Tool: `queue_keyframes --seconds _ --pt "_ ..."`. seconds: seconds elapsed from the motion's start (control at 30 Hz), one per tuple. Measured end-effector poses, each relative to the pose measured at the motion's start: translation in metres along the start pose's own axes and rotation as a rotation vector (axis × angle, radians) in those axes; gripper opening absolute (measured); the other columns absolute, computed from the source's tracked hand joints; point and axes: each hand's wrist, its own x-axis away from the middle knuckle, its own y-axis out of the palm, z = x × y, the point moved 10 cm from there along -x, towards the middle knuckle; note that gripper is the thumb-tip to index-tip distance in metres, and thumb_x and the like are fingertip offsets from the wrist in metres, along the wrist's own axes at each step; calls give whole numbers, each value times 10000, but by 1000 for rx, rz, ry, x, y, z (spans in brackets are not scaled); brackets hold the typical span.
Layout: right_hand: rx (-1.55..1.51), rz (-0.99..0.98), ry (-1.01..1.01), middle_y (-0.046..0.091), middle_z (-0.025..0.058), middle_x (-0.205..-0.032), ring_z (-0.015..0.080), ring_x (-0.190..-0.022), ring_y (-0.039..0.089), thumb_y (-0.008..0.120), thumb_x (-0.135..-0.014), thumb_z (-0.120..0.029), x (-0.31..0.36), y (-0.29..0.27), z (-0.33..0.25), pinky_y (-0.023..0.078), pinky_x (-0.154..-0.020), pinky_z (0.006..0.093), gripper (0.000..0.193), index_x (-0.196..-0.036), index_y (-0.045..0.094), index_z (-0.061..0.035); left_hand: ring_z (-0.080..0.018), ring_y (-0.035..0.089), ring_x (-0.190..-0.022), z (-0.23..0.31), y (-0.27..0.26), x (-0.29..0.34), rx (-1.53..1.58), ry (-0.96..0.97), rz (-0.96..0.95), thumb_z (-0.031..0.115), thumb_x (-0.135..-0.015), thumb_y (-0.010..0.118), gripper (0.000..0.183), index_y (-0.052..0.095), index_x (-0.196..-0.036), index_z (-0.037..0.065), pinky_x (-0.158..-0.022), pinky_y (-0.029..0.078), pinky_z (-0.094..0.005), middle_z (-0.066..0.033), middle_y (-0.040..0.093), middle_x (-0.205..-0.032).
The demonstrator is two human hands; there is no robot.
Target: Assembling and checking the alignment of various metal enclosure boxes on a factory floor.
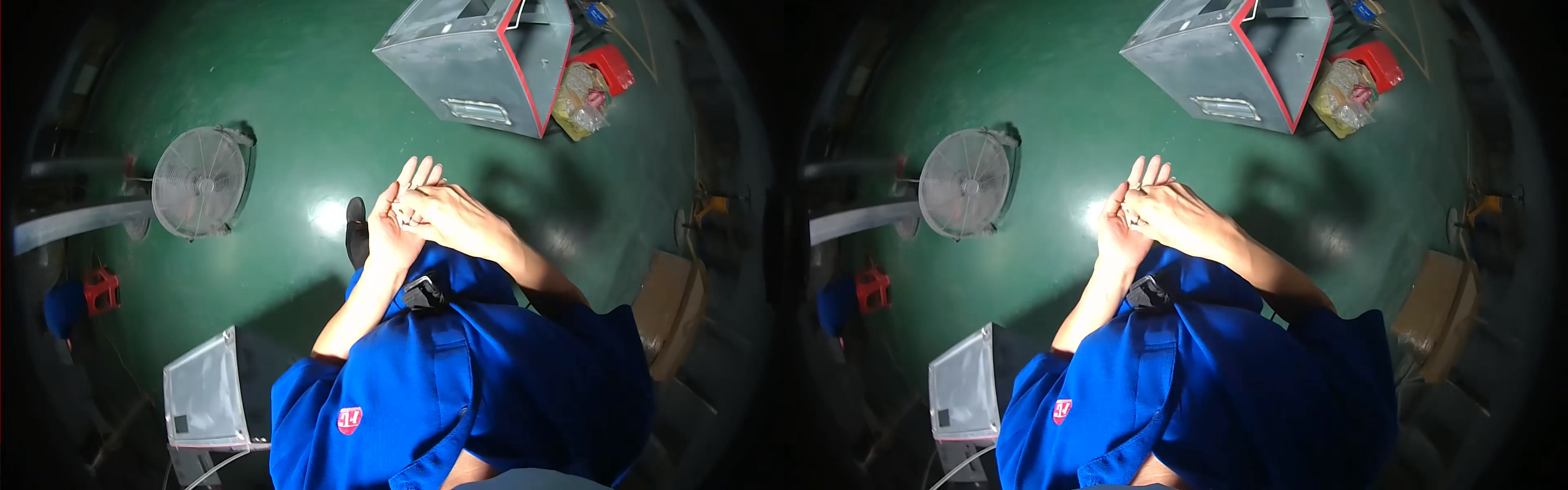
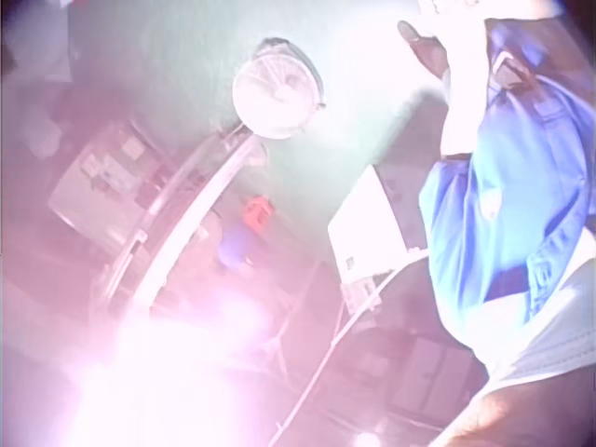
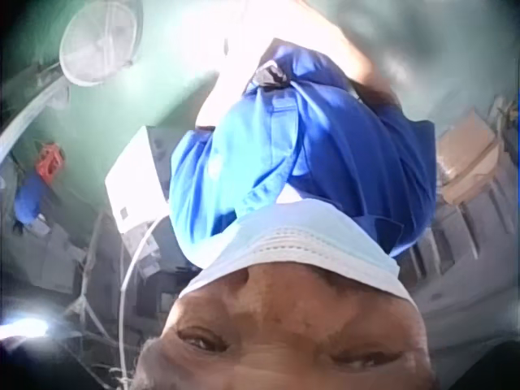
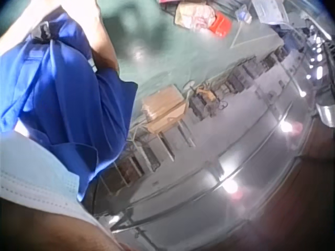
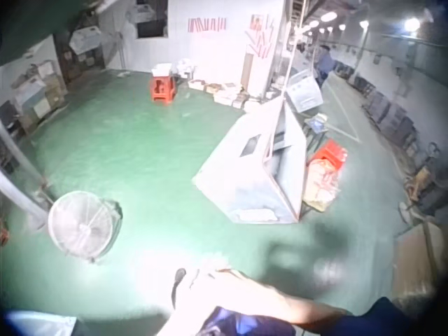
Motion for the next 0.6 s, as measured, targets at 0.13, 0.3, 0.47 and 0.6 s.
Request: queue_keyframes --seconds 0.13,0.3,0.47,0.6 --pt "-19 5 173 627 112 -869 322 -785 619 641 -754 -94 -28 -8 20 491 -723 396 177 -885 541 -30 -310 334 -1313 16 9 -35 -51 -106 -36 208 -950 325 475 313 -1384 16 -1111 241 -431 -169 368 -1409" --pt "-187 380 113 623 117 -820 228 -714 625 676 -714 -20 -50 -66 14 490 -634 319 155 -863 635 -13 -318 376 -1285 37 21 -77 -75 -197 15 195 -952 315 440 356 -1347 3 -1083 299 -434 -176 396 -1386" --pt "-300 882 402 626 70 -728 106 -637 607 687 -735 8 -23 -128 93 466 -576 228 78 -798 642 16 -344 395 -1265 53 19 -104 -68 -216 176 165 -946 346 407 377 -1295 -42 -1075 328 -459 -224 412 -1347" --pt "-257 1289 383 646 73 -742 97 -642 614 689 -748 19 12 -151 156 478 -588 222 71 -800 642 9 -351 402 -1257 58 20 -112 -143 -259 202 160 -940 356 431 348 -1308 -66 -1082 318 -461 -246 414 -1335"
